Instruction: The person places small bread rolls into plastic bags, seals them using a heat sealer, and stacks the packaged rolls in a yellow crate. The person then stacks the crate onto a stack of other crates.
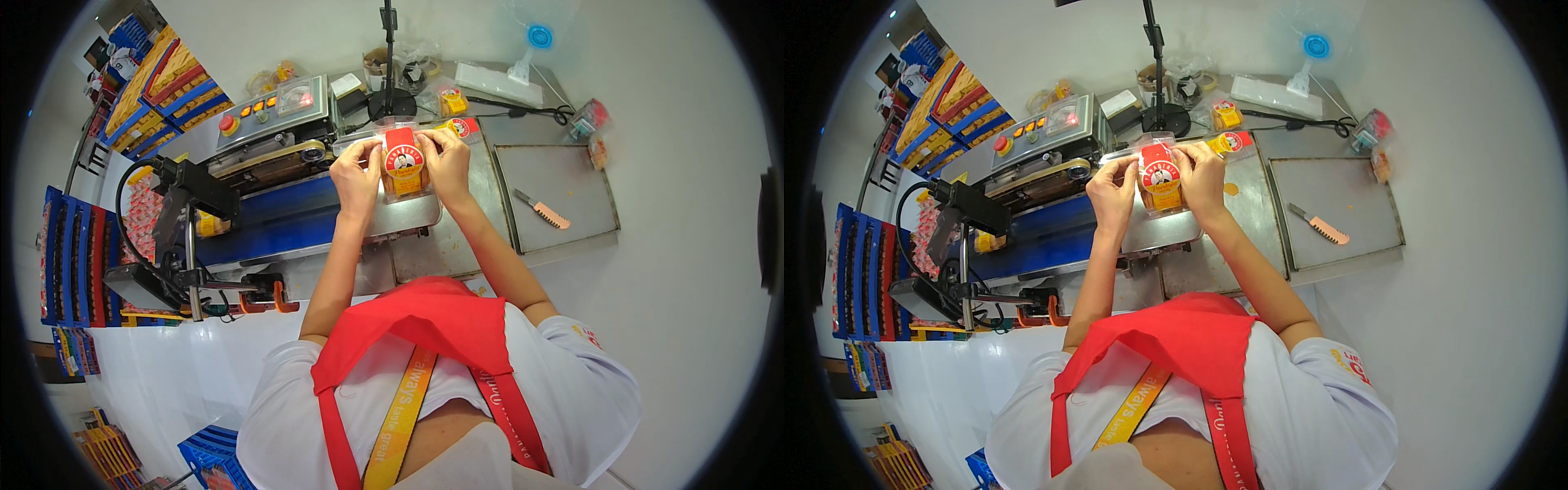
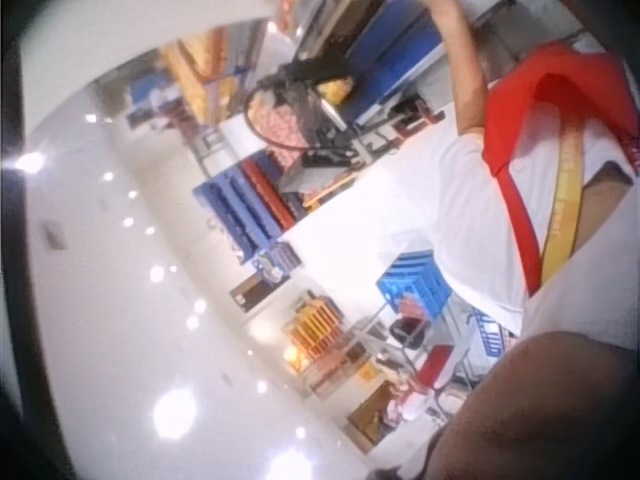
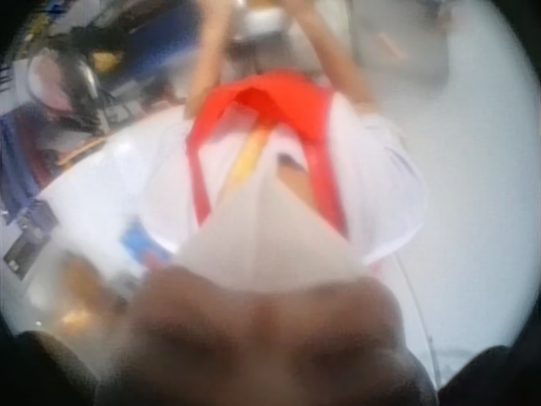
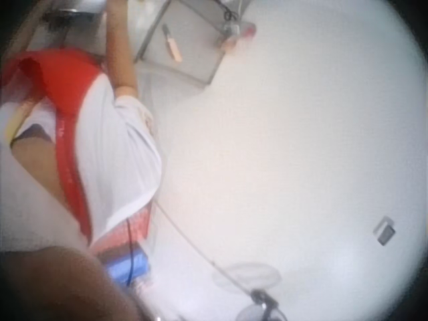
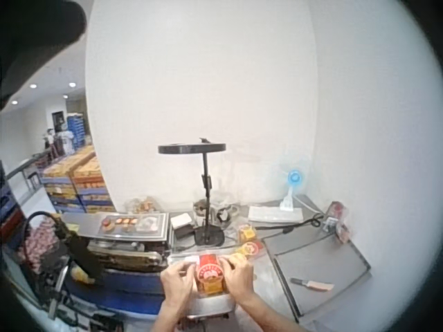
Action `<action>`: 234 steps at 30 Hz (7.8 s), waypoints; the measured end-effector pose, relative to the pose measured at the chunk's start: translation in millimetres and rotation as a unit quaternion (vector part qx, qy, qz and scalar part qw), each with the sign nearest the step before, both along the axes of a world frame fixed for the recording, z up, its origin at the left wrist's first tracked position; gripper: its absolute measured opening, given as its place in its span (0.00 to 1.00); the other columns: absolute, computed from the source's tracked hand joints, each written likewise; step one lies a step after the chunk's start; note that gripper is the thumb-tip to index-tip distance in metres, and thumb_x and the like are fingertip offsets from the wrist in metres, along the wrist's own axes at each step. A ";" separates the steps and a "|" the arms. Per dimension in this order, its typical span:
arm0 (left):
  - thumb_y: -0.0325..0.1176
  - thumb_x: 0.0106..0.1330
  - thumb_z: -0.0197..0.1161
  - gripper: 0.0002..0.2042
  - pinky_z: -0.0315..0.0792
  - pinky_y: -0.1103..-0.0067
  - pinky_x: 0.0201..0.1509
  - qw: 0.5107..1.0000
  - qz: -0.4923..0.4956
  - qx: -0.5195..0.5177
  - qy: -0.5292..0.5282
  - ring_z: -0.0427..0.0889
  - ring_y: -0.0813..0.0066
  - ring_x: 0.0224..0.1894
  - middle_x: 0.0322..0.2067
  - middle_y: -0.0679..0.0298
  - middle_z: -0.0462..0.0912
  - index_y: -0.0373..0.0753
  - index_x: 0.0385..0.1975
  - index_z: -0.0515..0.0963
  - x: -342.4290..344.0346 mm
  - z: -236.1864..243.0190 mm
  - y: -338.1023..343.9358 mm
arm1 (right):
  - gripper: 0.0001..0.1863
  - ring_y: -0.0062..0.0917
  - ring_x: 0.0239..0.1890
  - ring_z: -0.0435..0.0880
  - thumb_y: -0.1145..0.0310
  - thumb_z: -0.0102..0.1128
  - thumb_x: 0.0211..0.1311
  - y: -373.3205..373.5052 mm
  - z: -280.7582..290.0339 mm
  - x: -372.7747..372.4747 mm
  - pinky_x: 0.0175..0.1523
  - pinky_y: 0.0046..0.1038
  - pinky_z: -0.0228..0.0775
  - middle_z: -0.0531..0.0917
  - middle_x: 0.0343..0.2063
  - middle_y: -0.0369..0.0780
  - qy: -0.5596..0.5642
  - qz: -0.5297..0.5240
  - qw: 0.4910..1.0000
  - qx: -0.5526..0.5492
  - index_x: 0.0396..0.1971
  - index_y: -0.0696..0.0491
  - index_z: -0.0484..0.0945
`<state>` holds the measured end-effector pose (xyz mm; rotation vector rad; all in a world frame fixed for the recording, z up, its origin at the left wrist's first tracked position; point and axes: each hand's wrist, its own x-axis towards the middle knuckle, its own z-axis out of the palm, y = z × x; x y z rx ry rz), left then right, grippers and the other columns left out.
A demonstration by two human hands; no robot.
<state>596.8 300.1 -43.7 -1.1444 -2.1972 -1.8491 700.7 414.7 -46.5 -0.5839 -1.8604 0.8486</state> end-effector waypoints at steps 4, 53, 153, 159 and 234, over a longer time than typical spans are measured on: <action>0.26 0.58 0.63 0.05 0.75 0.83 0.33 0.997 0.000 0.043 -0.061 0.81 0.79 0.27 0.26 0.62 0.83 0.33 0.31 0.81 -3.2 -6.1 -3.0 | 0.06 0.22 0.26 0.81 0.74 0.59 0.55 5.9 5.0 3.1 0.33 0.23 0.70 0.83 0.24 0.42 0.014 0.062 0.993 -0.102 0.29 0.59 0.82; 0.31 0.57 0.67 0.06 0.68 0.83 0.51 0.924 -0.197 0.047 -0.325 0.77 0.81 0.42 0.39 0.61 0.82 0.36 0.29 0.82 -42.4 -25.0 -3.6 | 0.13 0.15 0.30 0.79 0.79 0.66 0.50 38.8 -29.6 -11.5 0.40 0.18 0.71 0.82 0.26 0.36 0.121 0.261 0.889 -0.355 0.30 0.53 0.70; 0.28 0.48 0.68 0.39 0.40 0.55 0.70 0.916 0.041 -0.370 0.148 0.48 0.58 0.70 0.66 0.64 0.57 0.49 0.64 0.60 -7.1 -29.6 -133.1 | 0.12 0.35 0.46 0.77 0.67 0.53 0.55 356.0 -195.3 253.8 0.53 0.48 0.65 0.77 0.42 0.43 -0.590 -0.391 0.672 0.217 0.38 0.54 0.79; 0.27 0.49 0.67 0.29 0.46 0.60 0.69 0.914 0.090 -0.345 0.192 0.52 0.57 0.68 0.62 0.61 0.63 0.45 0.55 0.71 -1.1 -7.6 -125.5 | 0.13 0.35 0.42 0.79 0.63 0.55 0.57 390.2 -211.5 280.0 0.49 0.41 0.71 0.79 0.37 0.42 -0.551 -0.319 0.744 0.203 0.37 0.55 0.78; 0.22 0.56 0.65 0.31 0.71 0.80 0.55 0.898 -0.235 0.285 -0.239 0.74 0.75 0.51 0.52 0.61 0.72 0.36 0.59 0.58 -15.2 -5.6 -5.7 | 0.37 0.36 0.50 0.76 0.74 0.66 0.51 -18.1 39.9 12.7 0.45 0.32 0.76 0.71 0.52 0.50 -0.051 0.280 0.956 -0.074 0.55 0.52 0.51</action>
